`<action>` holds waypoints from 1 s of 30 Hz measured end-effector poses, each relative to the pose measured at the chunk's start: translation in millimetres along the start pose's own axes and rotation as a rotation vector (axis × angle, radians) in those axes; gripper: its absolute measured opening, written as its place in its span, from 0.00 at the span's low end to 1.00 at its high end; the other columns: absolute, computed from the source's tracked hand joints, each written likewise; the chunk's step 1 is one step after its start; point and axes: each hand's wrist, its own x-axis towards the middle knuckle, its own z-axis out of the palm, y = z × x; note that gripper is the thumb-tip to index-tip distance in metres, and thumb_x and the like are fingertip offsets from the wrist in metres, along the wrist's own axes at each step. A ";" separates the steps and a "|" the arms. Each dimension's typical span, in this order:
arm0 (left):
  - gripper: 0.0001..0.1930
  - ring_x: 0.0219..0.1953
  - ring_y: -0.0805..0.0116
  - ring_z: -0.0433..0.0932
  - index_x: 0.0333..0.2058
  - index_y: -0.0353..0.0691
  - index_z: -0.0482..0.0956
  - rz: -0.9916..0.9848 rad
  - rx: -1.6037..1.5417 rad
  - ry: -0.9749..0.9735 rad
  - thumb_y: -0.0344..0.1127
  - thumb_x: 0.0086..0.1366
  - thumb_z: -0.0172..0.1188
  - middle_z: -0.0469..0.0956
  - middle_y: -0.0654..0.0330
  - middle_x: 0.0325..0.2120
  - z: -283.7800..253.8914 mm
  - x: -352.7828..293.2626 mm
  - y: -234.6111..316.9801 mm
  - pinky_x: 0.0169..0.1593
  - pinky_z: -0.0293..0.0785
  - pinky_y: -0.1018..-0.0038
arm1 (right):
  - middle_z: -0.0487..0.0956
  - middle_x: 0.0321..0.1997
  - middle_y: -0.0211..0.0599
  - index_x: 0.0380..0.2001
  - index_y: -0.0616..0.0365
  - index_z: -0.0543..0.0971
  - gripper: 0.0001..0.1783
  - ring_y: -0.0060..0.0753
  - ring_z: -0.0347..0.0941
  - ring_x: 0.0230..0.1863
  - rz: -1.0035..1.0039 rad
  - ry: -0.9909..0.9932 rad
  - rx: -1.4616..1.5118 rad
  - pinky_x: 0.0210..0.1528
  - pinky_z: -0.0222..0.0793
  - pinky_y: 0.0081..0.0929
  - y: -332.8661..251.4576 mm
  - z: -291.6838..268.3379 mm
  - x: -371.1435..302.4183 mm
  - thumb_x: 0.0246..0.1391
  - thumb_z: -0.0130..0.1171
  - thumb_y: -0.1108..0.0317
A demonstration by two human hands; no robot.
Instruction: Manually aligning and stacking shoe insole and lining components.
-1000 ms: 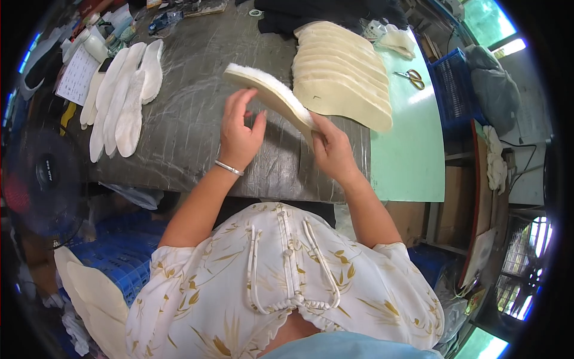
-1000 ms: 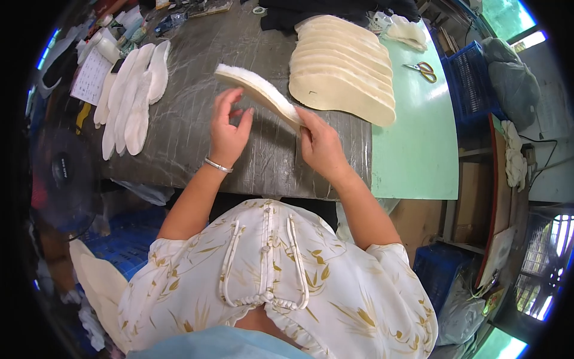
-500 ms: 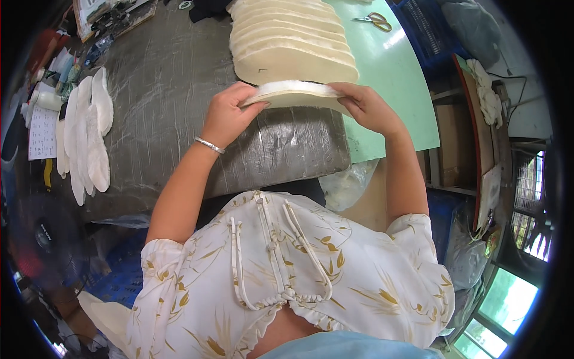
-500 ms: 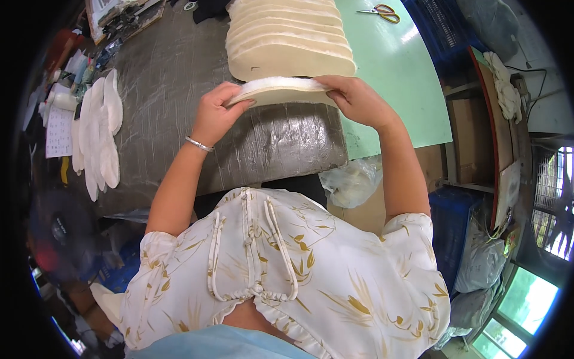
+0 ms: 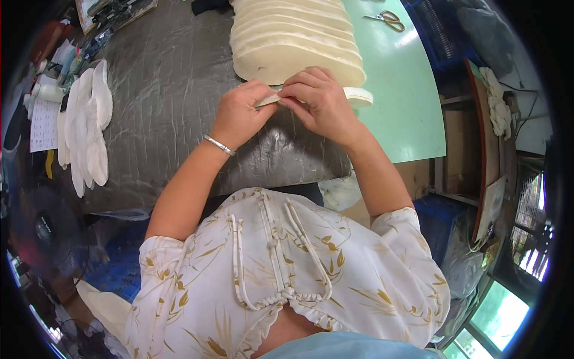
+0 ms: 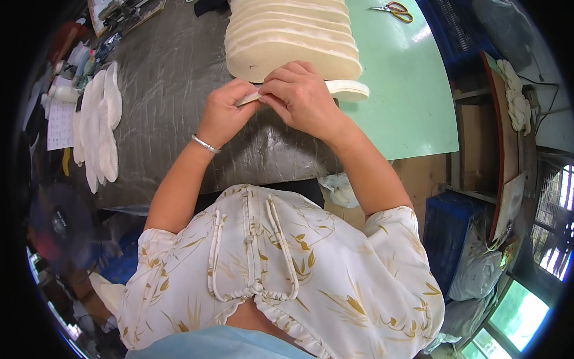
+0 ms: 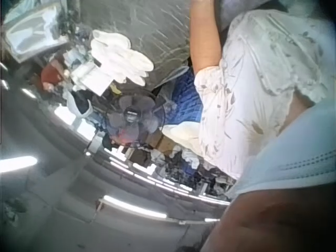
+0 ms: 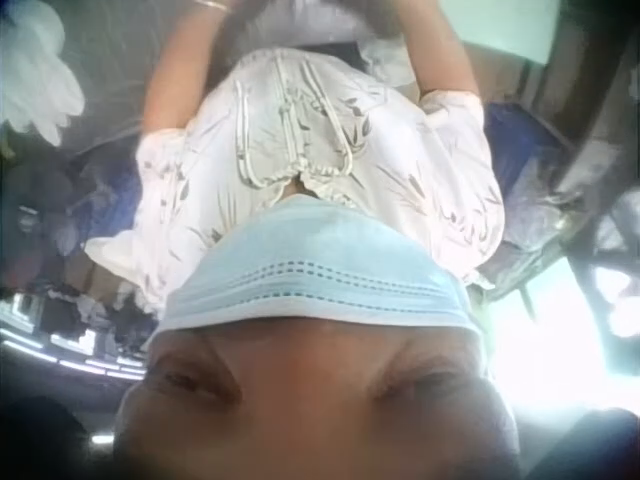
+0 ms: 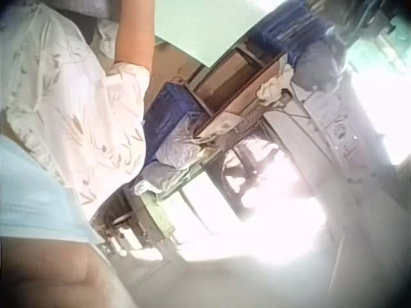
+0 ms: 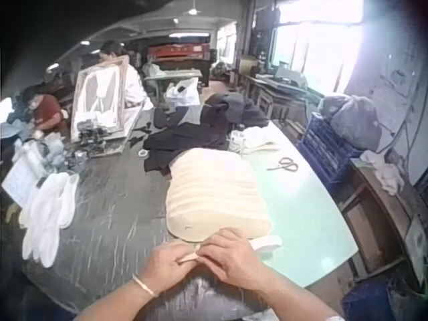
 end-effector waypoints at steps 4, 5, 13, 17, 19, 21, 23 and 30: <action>0.08 0.32 0.55 0.79 0.33 0.40 0.83 0.007 -0.005 -0.002 0.31 0.54 0.67 0.80 0.57 0.30 0.7 -0.7 -6.9 0.37 0.75 0.68 | 0.78 0.50 0.35 0.45 0.54 0.78 0.22 0.42 0.73 0.52 0.113 0.044 -0.056 0.63 0.59 0.49 -1.3 -2.4 -10.8 0.47 0.69 0.61; 0.09 0.33 0.55 0.79 0.34 0.39 0.83 0.015 -0.004 -0.002 0.31 0.53 0.68 0.80 0.57 0.31 1.2 -1.4 -9.3 0.38 0.75 0.68 | 0.76 0.56 0.38 0.51 0.54 0.76 0.29 0.44 0.71 0.56 0.187 0.134 -0.056 0.64 0.59 0.50 -3.2 -3.9 -14.3 0.45 0.71 0.59; 0.13 0.35 0.61 0.81 0.39 0.34 0.81 -0.027 -0.068 0.054 0.31 0.55 0.70 0.81 0.56 0.34 11.3 15.3 -69.7 0.42 0.74 0.73 | 0.79 0.44 0.37 0.38 0.57 0.81 0.14 0.38 0.74 0.43 0.155 0.286 -0.274 0.45 0.67 0.35 20.3 -5.8 -83.0 0.44 0.67 0.75; 0.16 0.37 0.57 0.81 0.39 0.33 0.81 -0.026 0.017 0.165 0.36 0.55 0.70 0.81 0.54 0.35 10.5 49.5 -84.5 0.43 0.75 0.70 | 0.77 0.44 0.35 0.40 0.56 0.80 0.13 0.40 0.74 0.43 0.240 0.166 -0.227 0.45 0.68 0.35 33.4 18.5 -67.9 0.49 0.64 0.70; 0.17 0.36 0.54 0.80 0.39 0.33 0.81 0.065 0.157 0.218 0.38 0.54 0.71 0.81 0.53 0.35 12.7 60.8 -82.7 0.42 0.75 0.68 | 0.76 0.44 0.34 0.41 0.55 0.80 0.13 0.40 0.73 0.44 0.298 0.154 -0.250 0.45 0.67 0.36 53.2 26.8 -60.9 0.50 0.64 0.69; 0.25 0.48 0.53 0.75 0.49 0.40 0.77 0.073 0.483 0.234 0.41 0.54 0.72 0.76 0.54 0.46 13.6 58.1 -74.7 0.52 0.70 0.62 | 0.76 0.41 0.33 0.40 0.53 0.81 0.11 0.40 0.73 0.42 0.302 0.155 -0.280 0.44 0.67 0.36 71.6 28.0 -55.8 0.51 0.63 0.69; 0.31 0.57 0.50 0.68 0.56 0.43 0.71 0.201 0.638 0.282 0.42 0.55 0.70 0.70 0.53 0.55 16.8 41.3 -69.1 0.59 0.65 0.58 | 0.76 0.39 0.33 0.39 0.53 0.81 0.10 0.40 0.73 0.42 0.293 0.160 -0.291 0.44 0.68 0.35 82.4 30.5 -50.3 0.52 0.62 0.70; 0.37 0.66 0.47 0.59 0.64 0.39 0.62 0.171 0.674 0.161 0.44 0.60 0.65 0.59 0.48 0.65 17.7 48.3 -86.1 0.66 0.57 0.55 | 0.77 0.43 0.36 0.42 0.55 0.79 0.13 0.44 0.74 0.43 0.341 0.139 -0.221 0.46 0.71 0.39 87.8 36.6 -35.7 0.52 0.60 0.72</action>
